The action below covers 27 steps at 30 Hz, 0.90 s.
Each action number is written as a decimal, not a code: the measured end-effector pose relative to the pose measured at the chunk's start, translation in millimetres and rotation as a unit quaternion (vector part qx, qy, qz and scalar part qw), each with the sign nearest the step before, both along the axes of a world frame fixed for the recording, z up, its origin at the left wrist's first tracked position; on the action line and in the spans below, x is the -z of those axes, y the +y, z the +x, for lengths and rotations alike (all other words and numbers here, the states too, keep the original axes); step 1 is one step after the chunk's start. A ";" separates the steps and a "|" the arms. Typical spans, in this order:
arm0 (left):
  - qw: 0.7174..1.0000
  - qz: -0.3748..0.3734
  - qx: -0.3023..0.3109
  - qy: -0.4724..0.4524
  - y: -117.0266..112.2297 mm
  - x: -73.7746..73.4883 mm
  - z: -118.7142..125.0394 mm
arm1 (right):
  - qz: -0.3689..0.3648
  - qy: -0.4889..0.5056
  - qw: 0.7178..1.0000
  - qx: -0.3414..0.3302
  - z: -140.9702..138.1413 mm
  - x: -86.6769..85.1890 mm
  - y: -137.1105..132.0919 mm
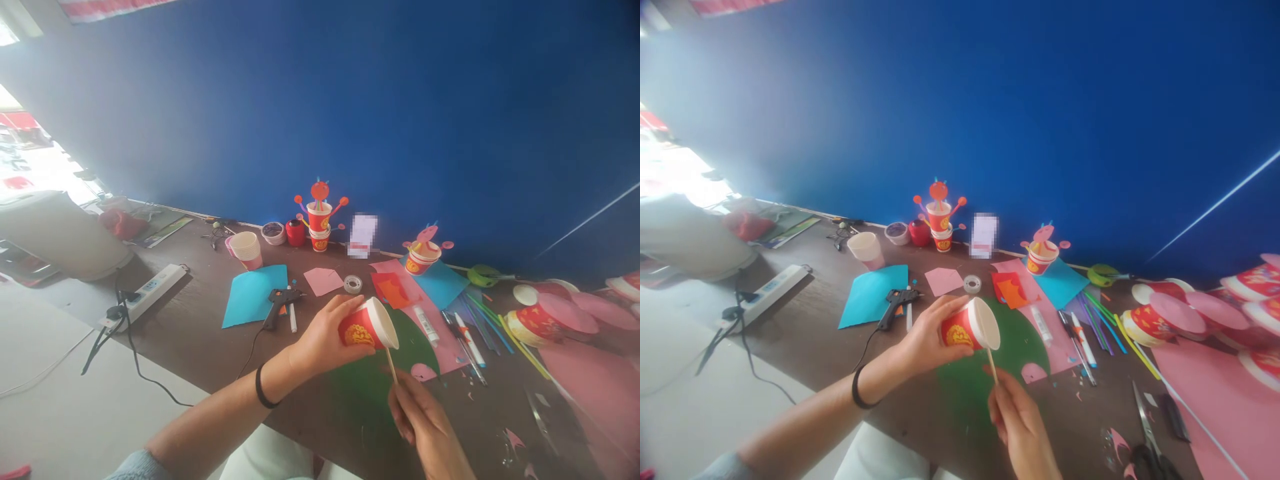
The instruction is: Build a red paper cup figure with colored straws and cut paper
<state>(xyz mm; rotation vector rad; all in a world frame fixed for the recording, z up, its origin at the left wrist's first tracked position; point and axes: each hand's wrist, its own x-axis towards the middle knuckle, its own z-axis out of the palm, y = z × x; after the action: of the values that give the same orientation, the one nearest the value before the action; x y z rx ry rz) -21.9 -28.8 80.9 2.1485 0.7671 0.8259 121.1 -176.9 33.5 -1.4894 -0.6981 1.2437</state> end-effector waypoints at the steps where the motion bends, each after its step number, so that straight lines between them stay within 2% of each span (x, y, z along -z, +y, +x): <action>1: 1.000 0.000 -0.019 0.007 -4.3 -1.2 1.7 | 0.019 -0.003 1.000 0.002 3.4 5.8 0.6; 4: 0.999 0.011 -0.047 0.005 -15.5 -4.3 6.0 | 0.060 -0.022 0.998 0.007 16.0 22.6 0.9; 9: 0.990 0.122 -0.006 -0.064 -25.4 -7.3 10.2 | 0.078 -0.053 0.996 -0.003 33.1 40.3 -5.0; 16: 0.972 0.220 0.020 -0.082 -40.2 -6.0 13.2 | 0.075 -0.077 0.992 0.066 30.0 59.0 -8.0; 21: 0.970 0.222 0.057 -0.083 -45.5 -5.5 13.4 | 0.082 -0.075 0.992 0.067 30.1 61.7 -6.8; 27: 0.972 0.205 0.056 -0.099 -43.3 -0.3 12.3 | 0.083 -0.085 0.991 0.056 32.8 62.9 -7.8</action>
<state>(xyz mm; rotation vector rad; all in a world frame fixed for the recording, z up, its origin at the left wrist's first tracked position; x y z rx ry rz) -9.6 -72.2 81.2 2.3899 0.3919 1.2003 153.9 -184.7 -29.4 -1.4852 -0.7994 0.9587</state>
